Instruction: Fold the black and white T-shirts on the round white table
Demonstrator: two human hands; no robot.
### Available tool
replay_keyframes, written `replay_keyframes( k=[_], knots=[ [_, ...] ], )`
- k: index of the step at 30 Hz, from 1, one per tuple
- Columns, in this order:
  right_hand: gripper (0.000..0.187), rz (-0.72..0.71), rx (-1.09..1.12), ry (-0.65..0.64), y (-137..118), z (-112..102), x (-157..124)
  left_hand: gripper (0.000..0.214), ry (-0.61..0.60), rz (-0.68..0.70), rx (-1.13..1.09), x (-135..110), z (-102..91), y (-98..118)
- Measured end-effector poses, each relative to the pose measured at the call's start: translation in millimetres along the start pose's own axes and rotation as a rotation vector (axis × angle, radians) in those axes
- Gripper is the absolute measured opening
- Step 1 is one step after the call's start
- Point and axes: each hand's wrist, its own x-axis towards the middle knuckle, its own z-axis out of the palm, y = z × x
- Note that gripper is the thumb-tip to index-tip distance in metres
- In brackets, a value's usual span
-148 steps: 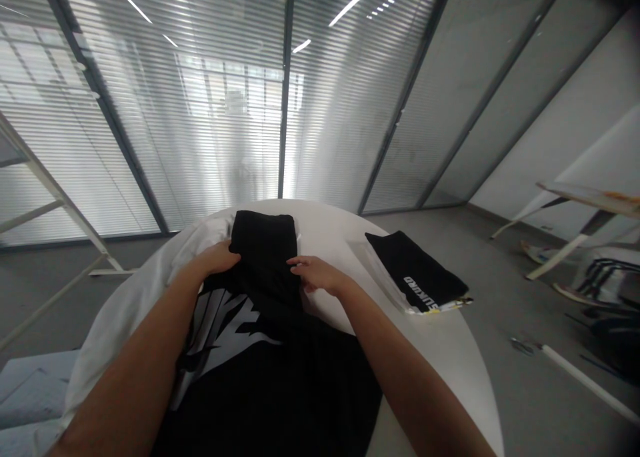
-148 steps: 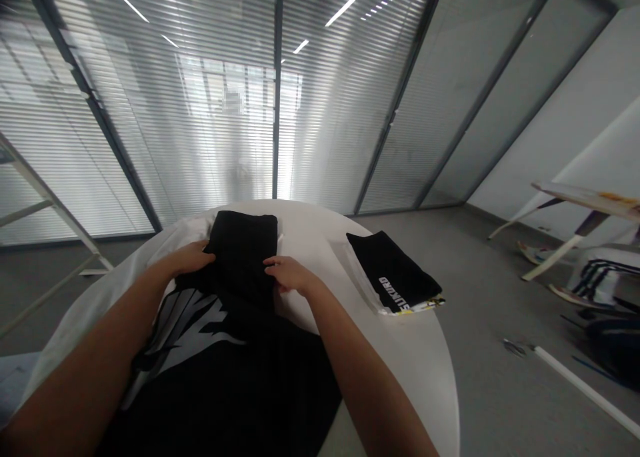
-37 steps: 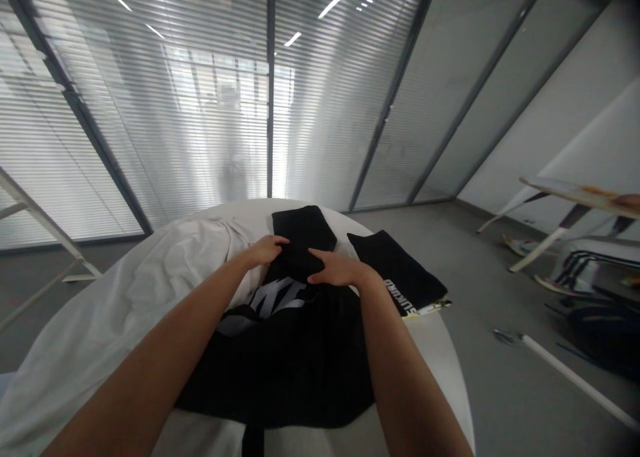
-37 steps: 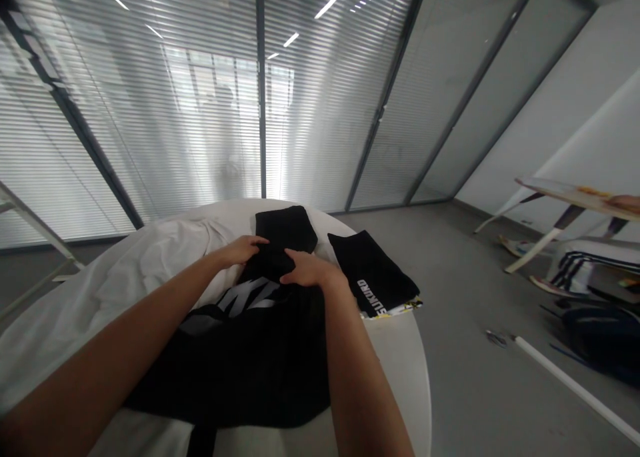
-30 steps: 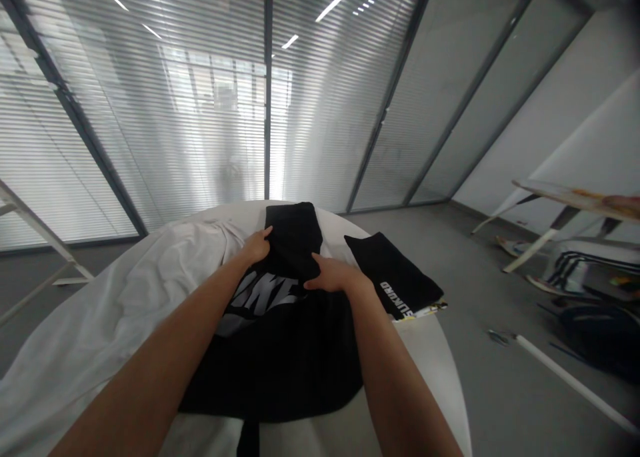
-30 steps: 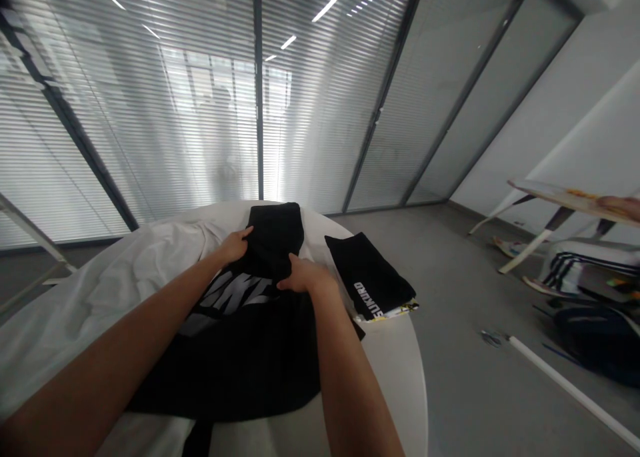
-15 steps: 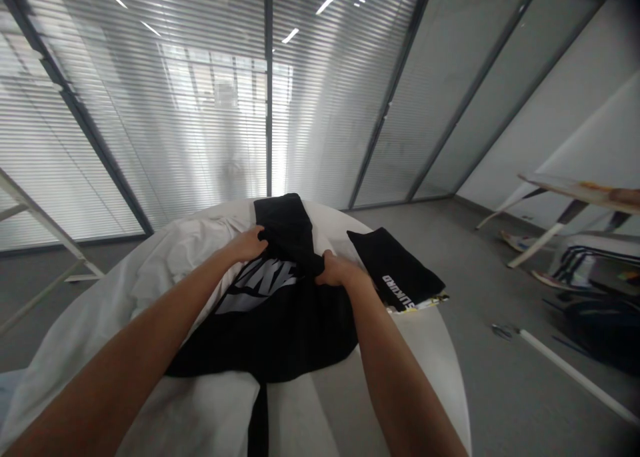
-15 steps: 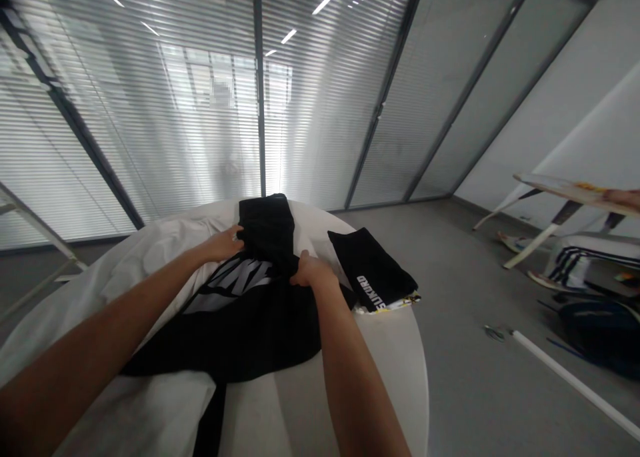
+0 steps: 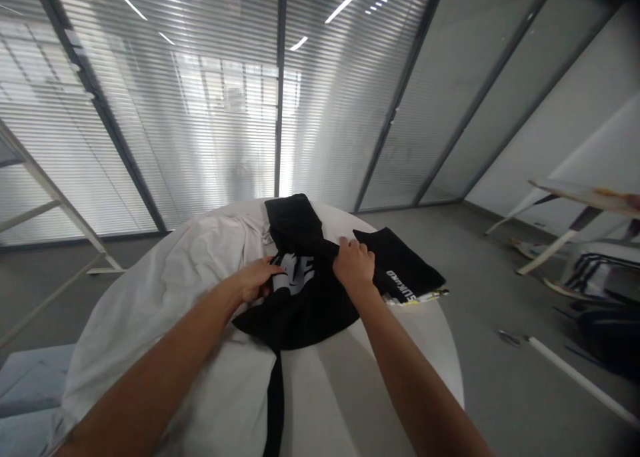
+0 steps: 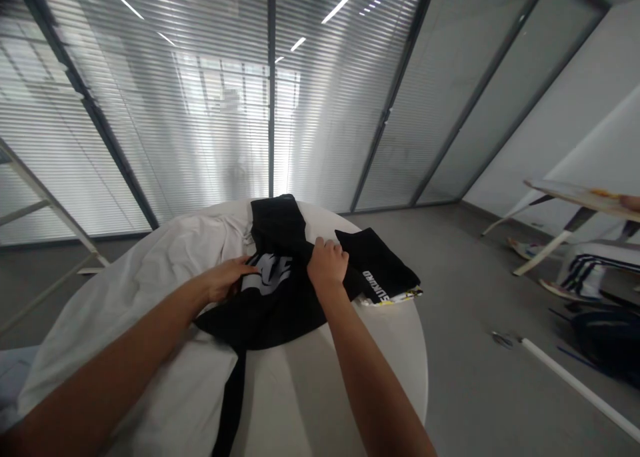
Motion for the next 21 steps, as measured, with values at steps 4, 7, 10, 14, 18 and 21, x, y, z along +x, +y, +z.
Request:
replay_keyframes(
  k=[4, 7, 10, 14, 18, 21],
  knots=[
    [0.054, -0.048, 0.034, -0.01, -2.8, -2.6, -38.8, 0.066, 0.265, 0.172, 0.312, 5.0, -4.3, -16.5],
    [0.066, -0.124, 0.051, -0.093, -7.2, 6.2, -61.7, 0.073, 0.285, 0.285, 0.442, 4.4, -12.9, -24.0],
    [0.062, -0.177, 0.078, -0.262, -7.7, 11.4, -68.2, 0.073, 0.318, 0.287, 0.533, -0.2, -19.3, -24.8],
    [0.061, -0.21, 0.075, -0.361, 2.2, 5.1, -60.6, 0.064, 0.356, 0.32, 0.691, -3.8, -24.1, -24.6],
    [0.065, -0.218, 0.041, -0.393, 14.8, -1.3, -56.0, 0.051, 0.318, 0.319, 0.767, -2.7, -26.3, -26.5],
    [0.065, -0.23, 0.012, -0.391, 18.6, -1.9, -57.1, 0.039, 0.272, 0.304, 0.782, -2.5, -26.2, -25.3]
  ],
)
